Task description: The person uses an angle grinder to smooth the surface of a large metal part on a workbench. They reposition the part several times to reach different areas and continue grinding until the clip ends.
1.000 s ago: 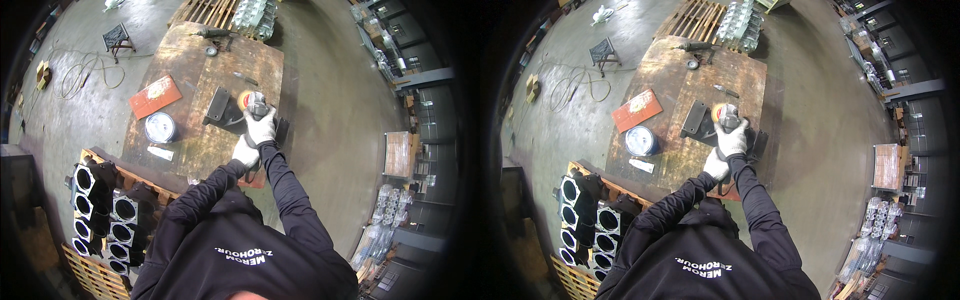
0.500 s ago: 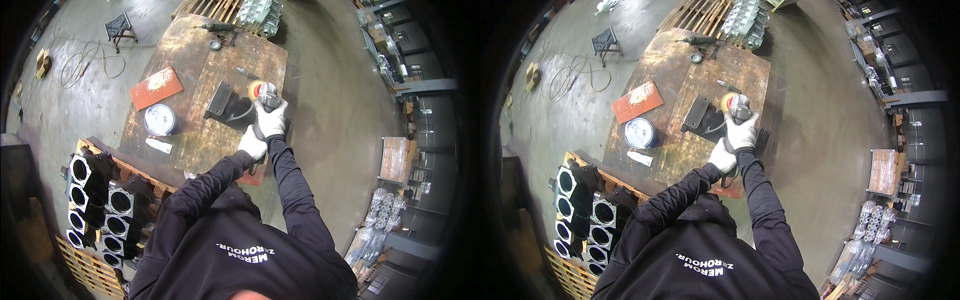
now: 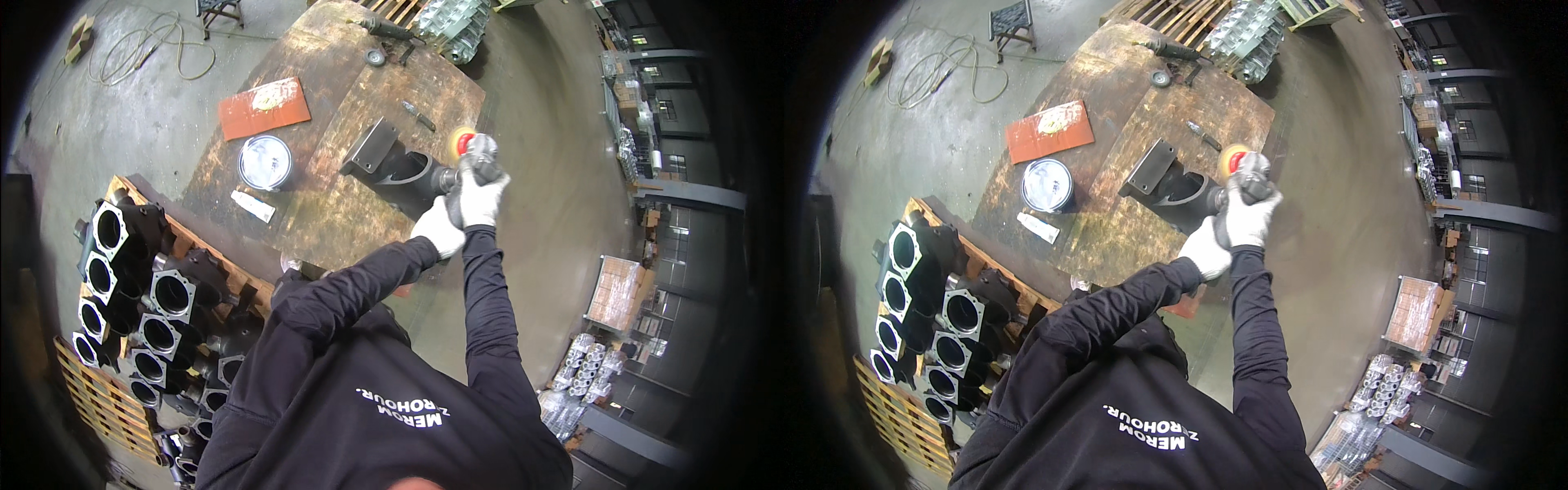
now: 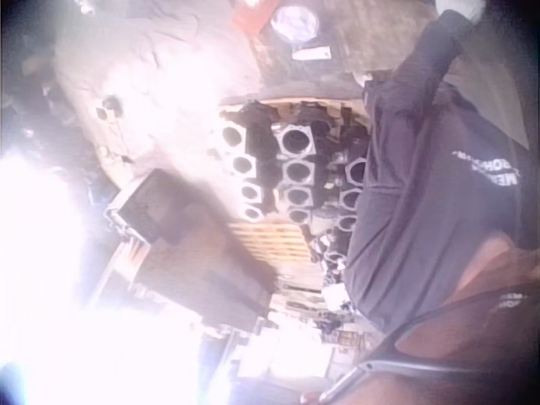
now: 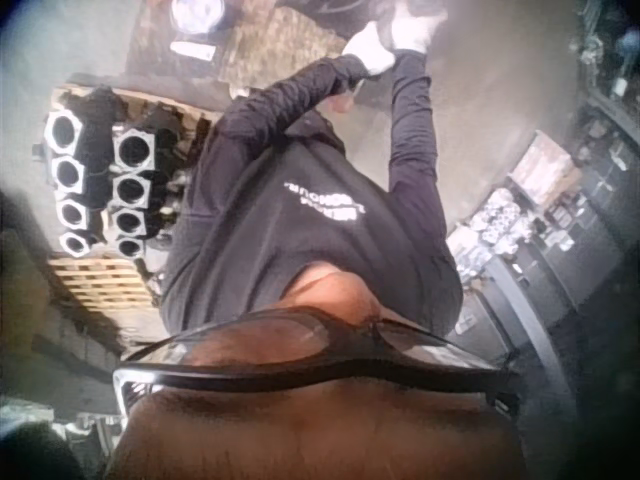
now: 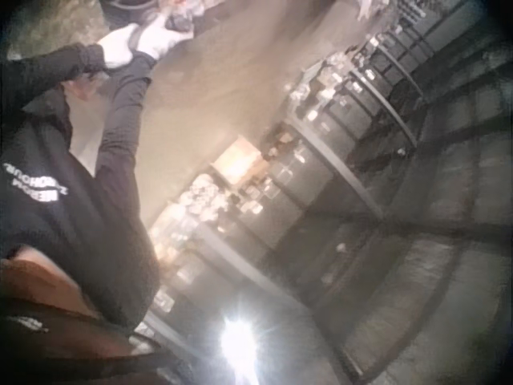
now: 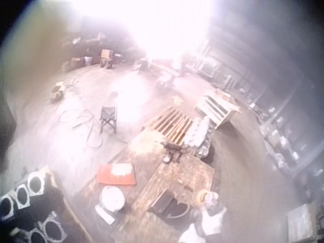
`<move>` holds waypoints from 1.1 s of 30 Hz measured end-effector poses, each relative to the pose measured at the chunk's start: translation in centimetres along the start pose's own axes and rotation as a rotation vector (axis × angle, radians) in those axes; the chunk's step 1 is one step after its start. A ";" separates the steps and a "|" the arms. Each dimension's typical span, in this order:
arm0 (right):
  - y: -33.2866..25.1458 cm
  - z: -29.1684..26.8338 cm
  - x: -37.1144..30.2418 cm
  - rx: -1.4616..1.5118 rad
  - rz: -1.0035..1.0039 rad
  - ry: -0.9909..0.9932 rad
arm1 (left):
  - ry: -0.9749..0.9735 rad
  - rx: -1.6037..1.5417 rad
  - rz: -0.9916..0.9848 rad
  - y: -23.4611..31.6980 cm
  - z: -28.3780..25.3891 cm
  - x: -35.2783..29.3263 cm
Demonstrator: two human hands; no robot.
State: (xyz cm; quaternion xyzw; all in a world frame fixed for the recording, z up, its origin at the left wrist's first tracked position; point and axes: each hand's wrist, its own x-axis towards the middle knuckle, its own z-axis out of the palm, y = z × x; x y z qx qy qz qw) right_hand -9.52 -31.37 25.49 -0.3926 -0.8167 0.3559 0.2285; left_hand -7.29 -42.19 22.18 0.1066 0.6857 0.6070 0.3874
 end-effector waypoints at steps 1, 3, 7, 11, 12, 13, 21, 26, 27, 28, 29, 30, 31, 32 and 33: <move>-0.2 -1.0 0.3 -0.064 0.043 0.020 | -0.050 0.001 -0.017 0.8 0.1 -0.1; -0.6 -2.3 0.9 -0.051 0.034 0.047 | -0.084 -0.020 -0.023 2.2 0.4 -0.3; -0.6 -2.7 0.4 -0.119 0.071 0.015 | -0.062 -0.016 -0.036 2.6 0.6 -1.1; -0.5 -1.5 -0.7 -0.066 0.072 -0.057 | -0.043 -0.043 -0.082 1.4 0.2 -1.7; -0.4 -1.2 -0.9 -0.076 0.083 -0.074 | -0.036 -0.065 -0.100 1.0 0.0 -1.8; -0.4 -0.9 -1.2 -0.086 0.093 -0.091 | -0.027 -0.062 -0.112 0.7 -0.2 -1.9; 0.8 1.6 -3.0 -0.101 0.080 -0.090 | 0.047 -0.040 -0.091 -1.8 -1.1 -2.9; 1.3 0.9 -4.8 -0.005 0.101 -0.125 | 0.055 -0.079 -0.074 -3.8 0.0 -4.0; 1.3 0.8 -5.1 0.044 0.168 -0.151 | 0.056 -0.098 -0.070 -4.2 0.3 -4.3; 1.3 0.6 -5.5 0.020 0.143 -0.146 | 0.061 -0.089 -0.070 -4.6 0.6 -4.6; 1.4 0.5 -6.0 0.012 0.120 -0.135 | 0.068 -0.086 -0.069 -5.0 0.8 -4.9; 1.4 0.4 -6.5 0.008 0.085 -0.127 | 0.091 -0.089 -0.046 -5.4 0.9 -5.1; 1.4 0.4 -6.9 -0.034 0.096 -0.122 | 0.093 -0.119 -0.042 -5.6 1.1 -5.4; 1.4 0.3 -7.3 -0.032 0.106 -0.130 | 0.096 -0.108 -0.049 -5.8 1.2 -5.7; 1.4 0.2 -7.6 -0.029 0.114 -0.139 | 0.107 -0.111 -0.050 -6.0 1.2 -6.1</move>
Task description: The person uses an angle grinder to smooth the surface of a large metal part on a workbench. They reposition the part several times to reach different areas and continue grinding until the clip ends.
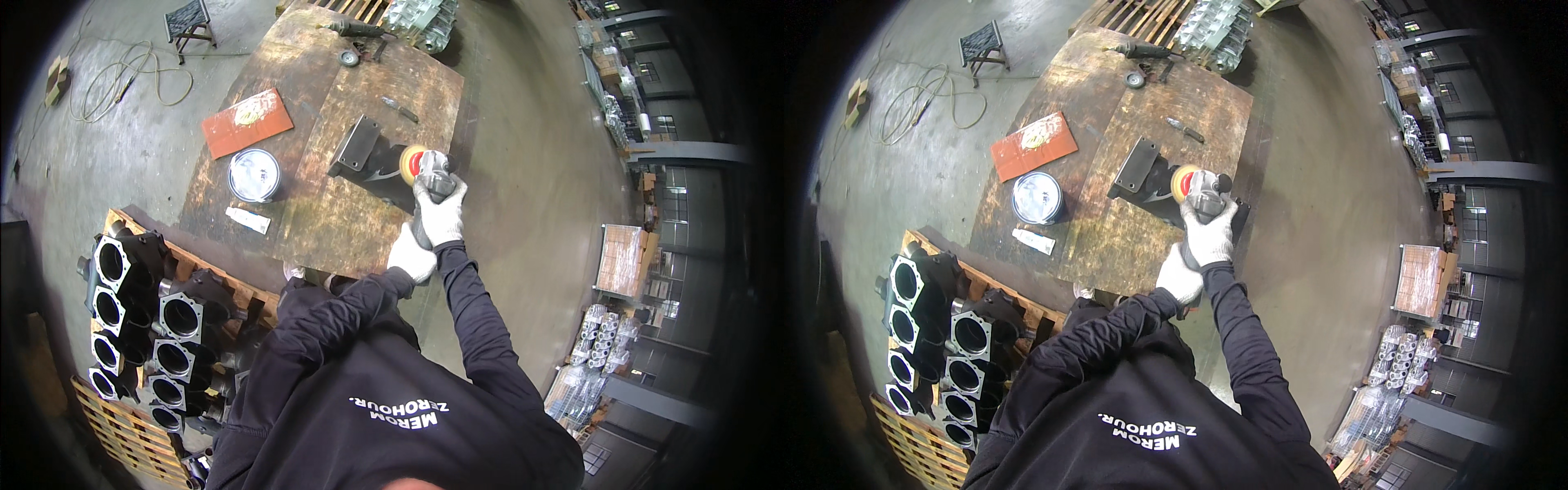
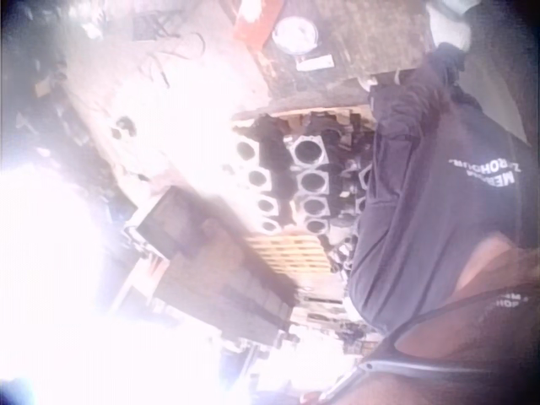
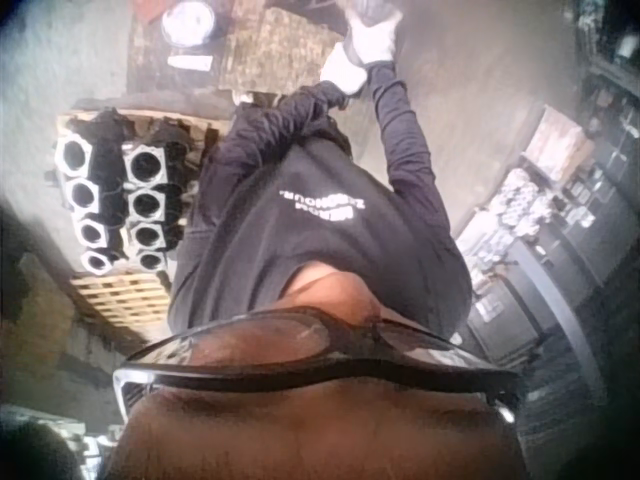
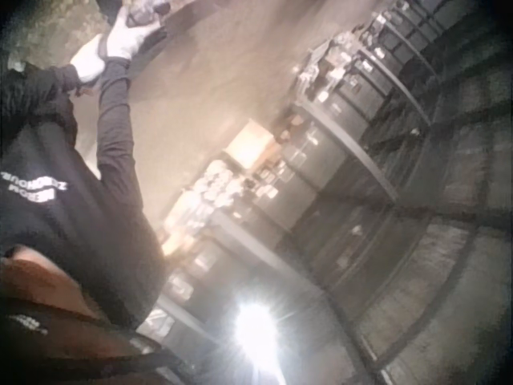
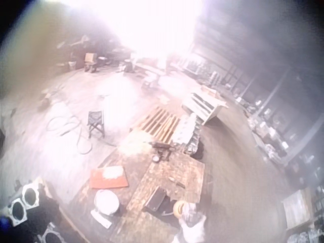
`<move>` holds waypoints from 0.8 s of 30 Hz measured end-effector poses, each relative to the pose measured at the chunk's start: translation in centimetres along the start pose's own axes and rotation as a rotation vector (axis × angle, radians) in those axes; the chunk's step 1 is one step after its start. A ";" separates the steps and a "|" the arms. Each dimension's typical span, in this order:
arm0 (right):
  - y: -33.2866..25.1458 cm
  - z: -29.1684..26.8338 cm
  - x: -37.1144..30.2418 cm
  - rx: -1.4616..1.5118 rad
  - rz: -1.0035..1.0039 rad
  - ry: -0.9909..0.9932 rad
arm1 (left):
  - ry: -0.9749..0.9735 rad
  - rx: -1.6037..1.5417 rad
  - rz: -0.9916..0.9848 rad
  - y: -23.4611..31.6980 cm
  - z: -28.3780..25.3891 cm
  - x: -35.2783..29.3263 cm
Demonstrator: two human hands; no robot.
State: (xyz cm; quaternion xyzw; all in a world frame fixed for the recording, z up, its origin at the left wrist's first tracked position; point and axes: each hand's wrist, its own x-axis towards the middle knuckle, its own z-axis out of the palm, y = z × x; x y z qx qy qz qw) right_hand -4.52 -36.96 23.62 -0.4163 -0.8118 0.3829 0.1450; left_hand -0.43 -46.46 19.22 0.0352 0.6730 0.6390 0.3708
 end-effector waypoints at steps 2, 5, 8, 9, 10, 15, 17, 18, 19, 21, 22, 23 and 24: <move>-0.1 -0.2 -0.4 0.034 0.011 -0.005 | -0.042 0.029 -0.081 0.1 -0.1 -0.3; -0.2 -0.8 -0.6 0.038 -0.007 0.029 | -0.078 0.045 -0.084 0.7 -0.2 -0.6; 0.2 -1.4 -0.7 -0.031 0.002 0.033 | -0.077 0.001 -0.057 1.0 -0.1 -0.8; 0.4 -1.6 -0.7 -0.042 -0.025 0.030 | -0.081 -0.004 -0.049 0.9 0.1 -1.0; 0.7 -1.7 -1.0 -0.010 -0.022 0.028 | -0.062 -0.025 -0.024 0.7 0.4 -1.3; 2.0 -3.2 -2.5 -0.085 -0.024 0.115 | -0.112 -0.038 -0.033 -0.8 2.2 -3.1; 2.1 -4.2 -2.9 -0.084 0.035 0.130 | -0.160 -0.085 -0.024 -1.2 3.0 -3.1; 1.9 -4.7 -2.8 -0.153 0.047 0.156 | -0.174 -0.070 0.005 -1.2 3.5 -2.8; 1.7 -5.1 -2.5 -0.161 0.012 0.165 | -0.183 -0.068 -0.016 -1.2 4.1 -2.5; 1.3 -5.7 -1.6 -0.198 0.013 0.155 | -0.178 -0.107 0.052 -1.2 5.2 -1.5; 1.0 -5.7 -1.0 -0.214 0.015 0.161 | -0.206 -0.129 0.014 -1.0 5.7 -0.9; 0.8 -5.9 -0.4 -0.267 0.059 0.145 | -0.213 -0.105 0.009 -0.9 6.0 -0.3; 0.5 -5.9 0.1 -0.237 0.039 0.143 | -0.189 -0.100 0.029 -0.8 6.3 0.1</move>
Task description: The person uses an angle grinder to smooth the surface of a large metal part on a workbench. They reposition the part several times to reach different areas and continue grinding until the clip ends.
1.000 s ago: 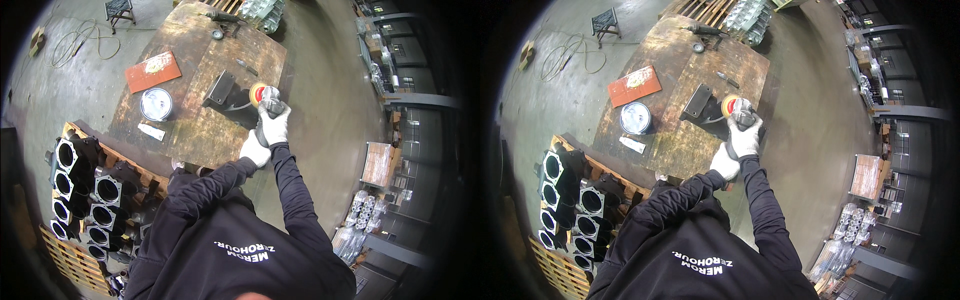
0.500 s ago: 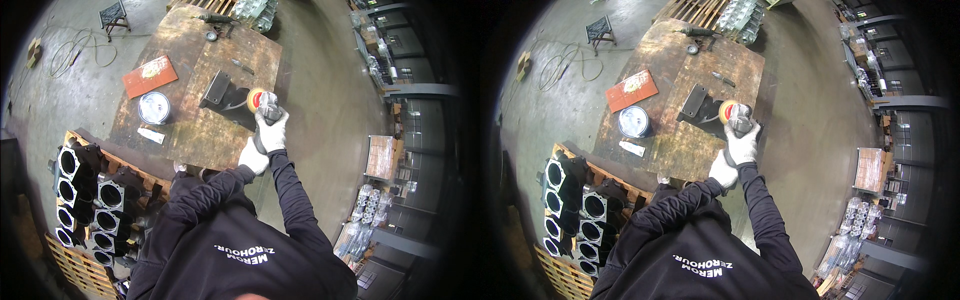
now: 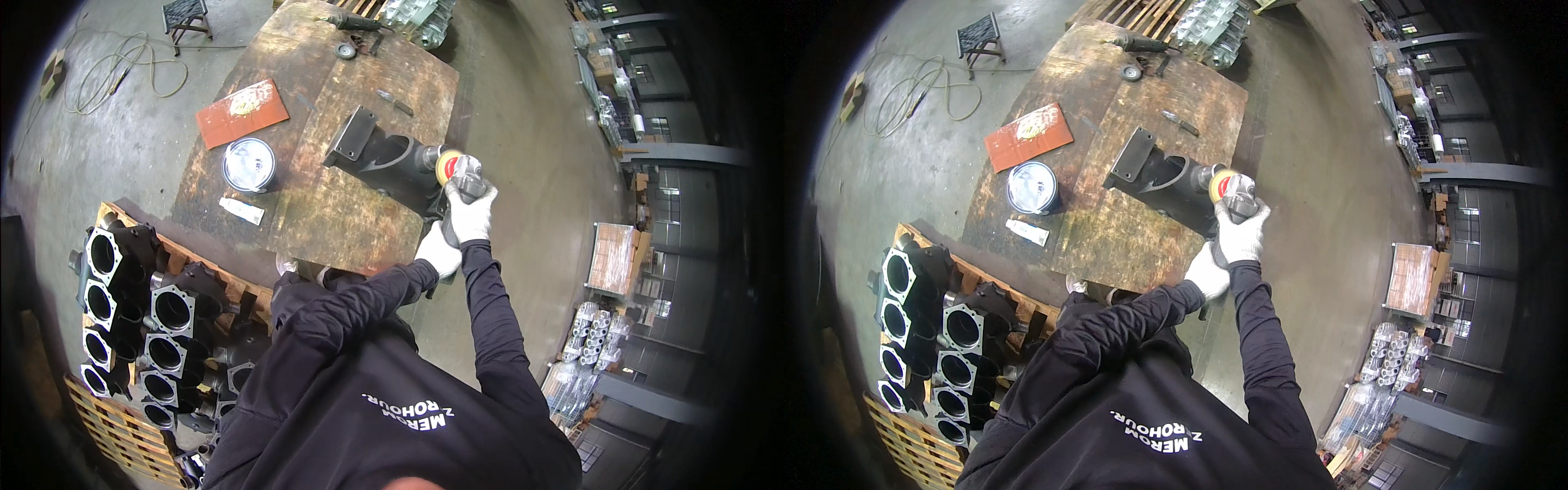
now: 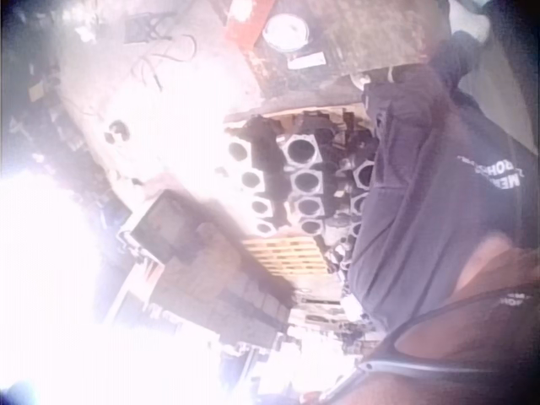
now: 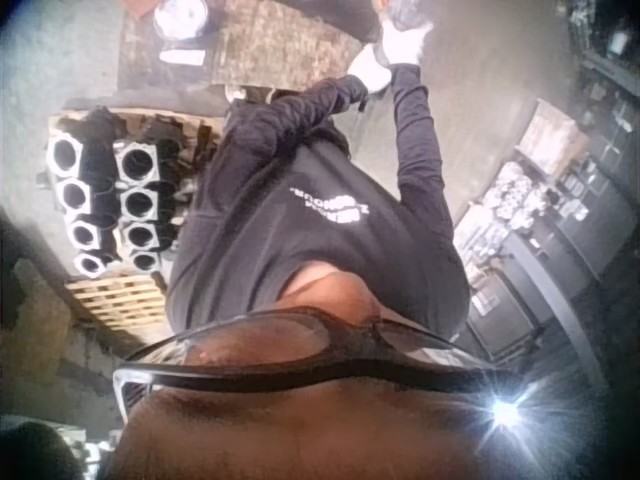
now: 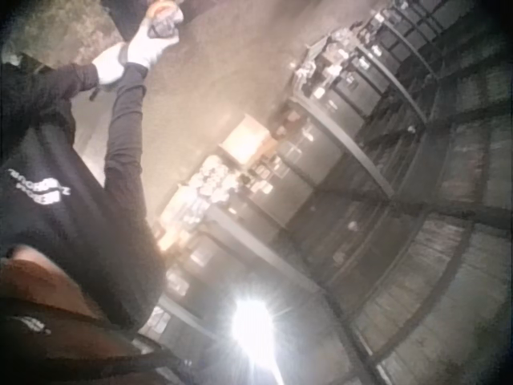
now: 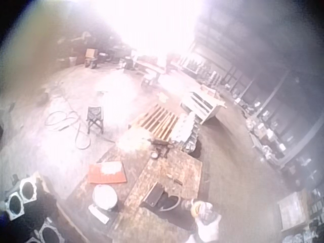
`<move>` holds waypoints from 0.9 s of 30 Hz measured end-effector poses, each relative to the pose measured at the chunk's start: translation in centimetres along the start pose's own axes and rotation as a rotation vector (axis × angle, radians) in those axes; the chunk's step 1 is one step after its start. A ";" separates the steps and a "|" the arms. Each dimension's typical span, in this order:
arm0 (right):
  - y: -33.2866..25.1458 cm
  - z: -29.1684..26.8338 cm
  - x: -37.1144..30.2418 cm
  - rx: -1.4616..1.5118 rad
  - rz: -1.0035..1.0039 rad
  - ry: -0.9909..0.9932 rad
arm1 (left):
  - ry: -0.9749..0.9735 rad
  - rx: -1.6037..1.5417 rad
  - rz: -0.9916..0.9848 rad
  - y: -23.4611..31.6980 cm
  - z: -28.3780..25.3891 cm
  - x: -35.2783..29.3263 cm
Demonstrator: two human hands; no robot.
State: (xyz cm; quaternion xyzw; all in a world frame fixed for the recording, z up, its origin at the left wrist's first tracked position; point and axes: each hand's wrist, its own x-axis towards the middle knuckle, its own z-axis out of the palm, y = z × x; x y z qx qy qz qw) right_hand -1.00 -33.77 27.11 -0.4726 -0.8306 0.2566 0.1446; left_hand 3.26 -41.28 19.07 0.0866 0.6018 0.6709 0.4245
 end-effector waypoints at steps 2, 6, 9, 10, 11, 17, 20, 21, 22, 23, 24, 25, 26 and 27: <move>-0.6 0.1 0.8 0.012 -0.021 -0.016 | 0.036 0.002 0.014 0.4 0.2 0.9; -1.7 0.3 2.0 -0.022 0.015 -0.072 | 0.046 0.023 -0.020 1.1 -0.3 2.2; -1.9 0.6 1.9 0.002 0.012 -0.095 | 0.061 0.025 -0.018 1.1 -0.7 2.3; -1.7 0.7 1.8 0.010 0.014 -0.098 | 0.067 0.013 -0.013 1.0 -0.8 2.1; -1.5 0.8 1.7 0.008 0.024 -0.100 | 0.047 0.007 -0.040 0.9 -0.9 2.0; 0.1 1.0 0.9 0.069 -0.010 -0.057 | 0.041 0.049 -0.039 1.2 -1.2 0.4; 0.5 1.0 -0.6 0.094 0.009 -0.066 | 0.069 0.095 -0.068 1.3 -1.7 -1.7; 0.5 1.2 -1.2 0.104 0.014 -0.072 | 0.099 0.116 -0.065 1.2 -2.0 -2.5; 0.4 1.6 -1.9 0.128 0.005 -0.075 | 0.027 0.023 -0.058 1.1 -2.7 -2.6; 0.1 2.2 -2.5 0.142 -0.026 -0.049 | 0.070 0.044 -0.025 0.8 -3.1 -3.3; -0.1 2.4 -3.0 0.118 -0.029 -0.065 | 0.082 0.018 0.000 0.6 -3.7 -3.5; -0.3 2.7 -3.5 0.098 -0.020 -0.085 | 0.088 -0.010 -0.001 0.2 -4.2 -3.7; -0.5 3.2 -3.9 0.105 -0.009 -0.099 | 0.109 -0.005 0.031 -0.2 -4.6 -4.0; -0.7 3.5 -4.3 0.116 -0.015 -0.112 | 0.111 0.020 0.010 -0.7 -5.0 -4.2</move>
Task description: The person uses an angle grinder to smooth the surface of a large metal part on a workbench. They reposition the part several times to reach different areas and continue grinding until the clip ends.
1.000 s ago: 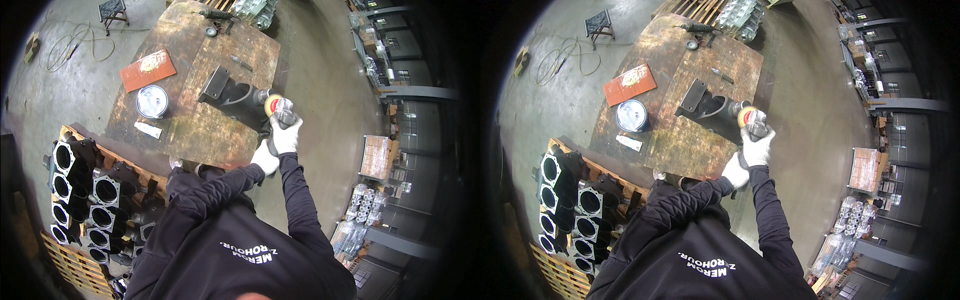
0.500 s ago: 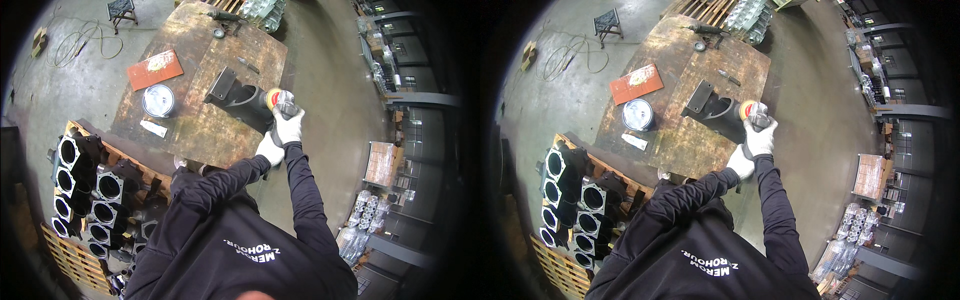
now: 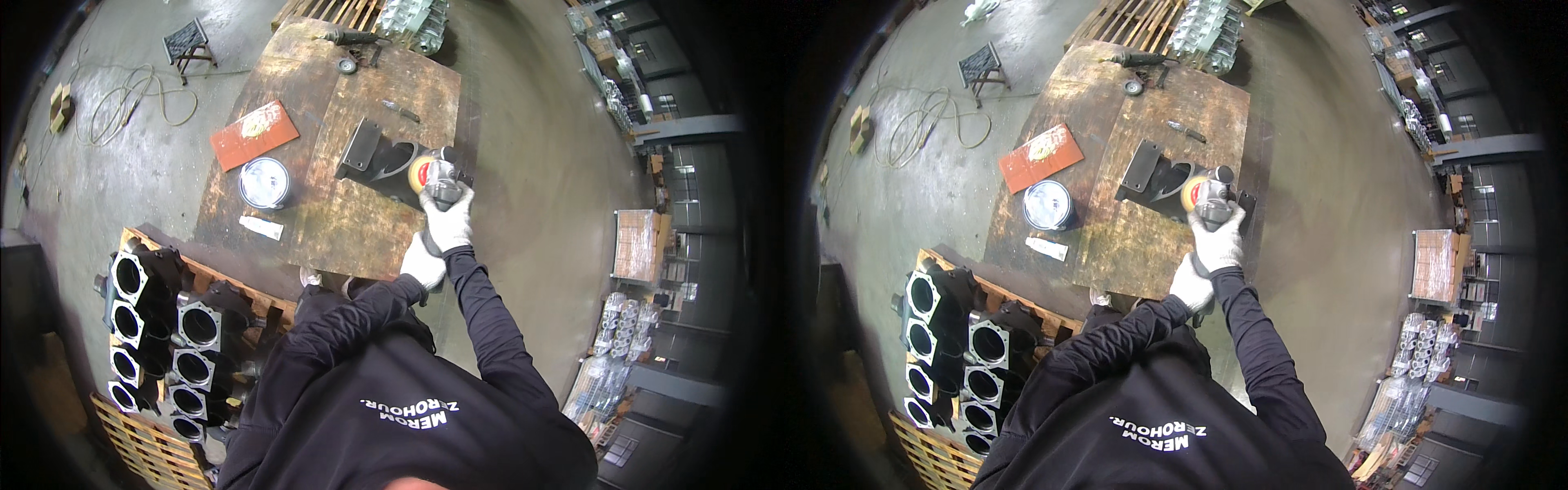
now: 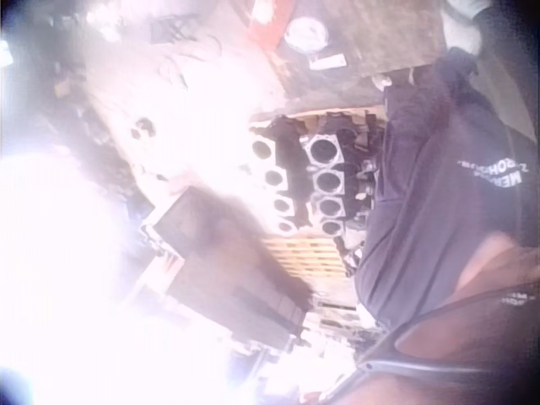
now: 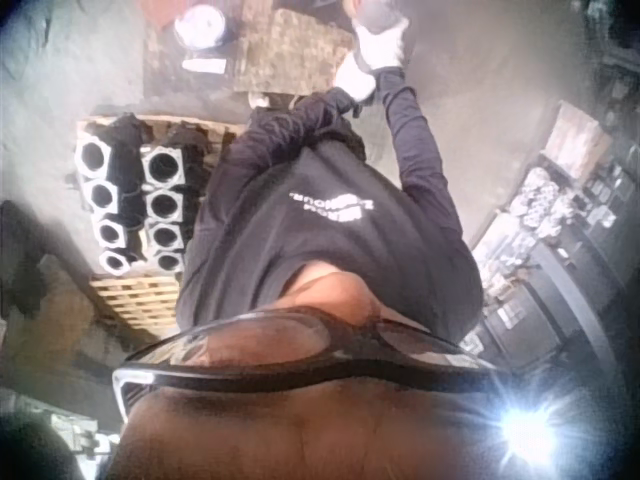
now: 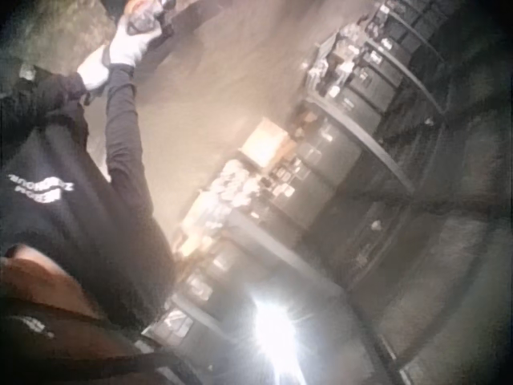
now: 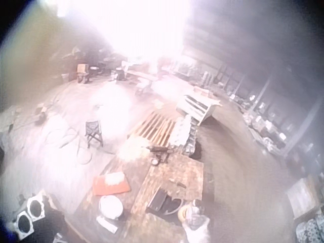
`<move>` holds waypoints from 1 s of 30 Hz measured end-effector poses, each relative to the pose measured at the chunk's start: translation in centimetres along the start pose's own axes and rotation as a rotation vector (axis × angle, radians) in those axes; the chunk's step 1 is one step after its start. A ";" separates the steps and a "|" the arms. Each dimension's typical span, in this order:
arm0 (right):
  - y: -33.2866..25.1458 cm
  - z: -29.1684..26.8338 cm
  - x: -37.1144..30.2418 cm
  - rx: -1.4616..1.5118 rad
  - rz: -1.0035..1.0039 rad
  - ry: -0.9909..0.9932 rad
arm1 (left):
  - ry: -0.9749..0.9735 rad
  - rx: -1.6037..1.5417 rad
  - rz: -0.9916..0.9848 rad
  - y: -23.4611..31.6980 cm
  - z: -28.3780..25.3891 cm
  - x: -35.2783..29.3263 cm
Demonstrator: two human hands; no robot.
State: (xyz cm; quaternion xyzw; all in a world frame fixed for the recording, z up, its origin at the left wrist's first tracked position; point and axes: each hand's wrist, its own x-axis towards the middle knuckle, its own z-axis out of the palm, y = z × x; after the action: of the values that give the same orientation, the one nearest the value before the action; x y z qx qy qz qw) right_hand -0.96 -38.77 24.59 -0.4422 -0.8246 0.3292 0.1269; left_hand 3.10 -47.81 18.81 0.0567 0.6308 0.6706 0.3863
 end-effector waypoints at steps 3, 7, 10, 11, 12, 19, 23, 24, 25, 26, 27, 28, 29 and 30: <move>0.6 0.2 -1.2 -0.027 -0.007 0.009 | 0.003 0.003 -0.050 -1.6 -0.2 -0.6; 3.3 -1.3 -1.9 -0.020 0.095 0.039 | -0.031 -0.008 -0.066 -3.0 1.9 -1.5; 5.6 -3.1 -1.4 0.056 0.061 0.132 | -0.091 -0.022 -0.005 -2.6 4.0 -2.1; 6.5 -4.2 -1.4 0.100 0.097 0.115 | -0.114 0.037 -0.044 -2.2 4.6 -2.3; 7.3 -4.9 -1.4 0.132 0.062 0.136 | -0.151 0.126 -0.067 -1.8 5.2 -2.4; 13.8 -10.7 -0.4 0.120 0.181 0.185 | -0.327 0.241 -0.152 -0.6 11.0 -2.9; 20.8 -14.4 1.6 0.161 0.215 0.164 | -0.307 0.356 -0.141 -3.3 18.0 -2.3; 23.0 -15.3 2.7 0.180 0.213 0.179 | -0.295 0.389 -0.112 -4.3 20.2 -1.8; 25.4 -16.2 3.9 0.184 0.232 0.164 | -0.269 0.412 -0.094 -5.2 22.6 -1.0; 27.9 -17.3 5.2 0.165 0.214 0.149 | -0.258 0.423 -0.098 -6.2 25.0 -0.6; 30.5 -18.2 6.5 0.242 0.241 0.137 | -0.244 0.447 -0.096 -7.1 27.5 0.2; 32.9 -19.1 7.9 0.325 0.267 0.132 | -0.238 0.468 -0.109 -7.8 30.1 0.9; 35.2 -20.4 9.1 0.338 0.268 0.131 | -0.244 0.474 -0.131 -8.2 32.6 1.6; 37.0 -21.8 10.4 0.351 0.265 0.129 | -0.244 0.473 -0.144 -8.4 34.9 2.2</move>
State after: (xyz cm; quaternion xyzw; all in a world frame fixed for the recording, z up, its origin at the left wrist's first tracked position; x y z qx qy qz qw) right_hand 27.90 -6.41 15.86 -0.5380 -0.6795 0.4526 0.2100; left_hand 24.96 -19.32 17.33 0.1808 0.7212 0.4636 0.4818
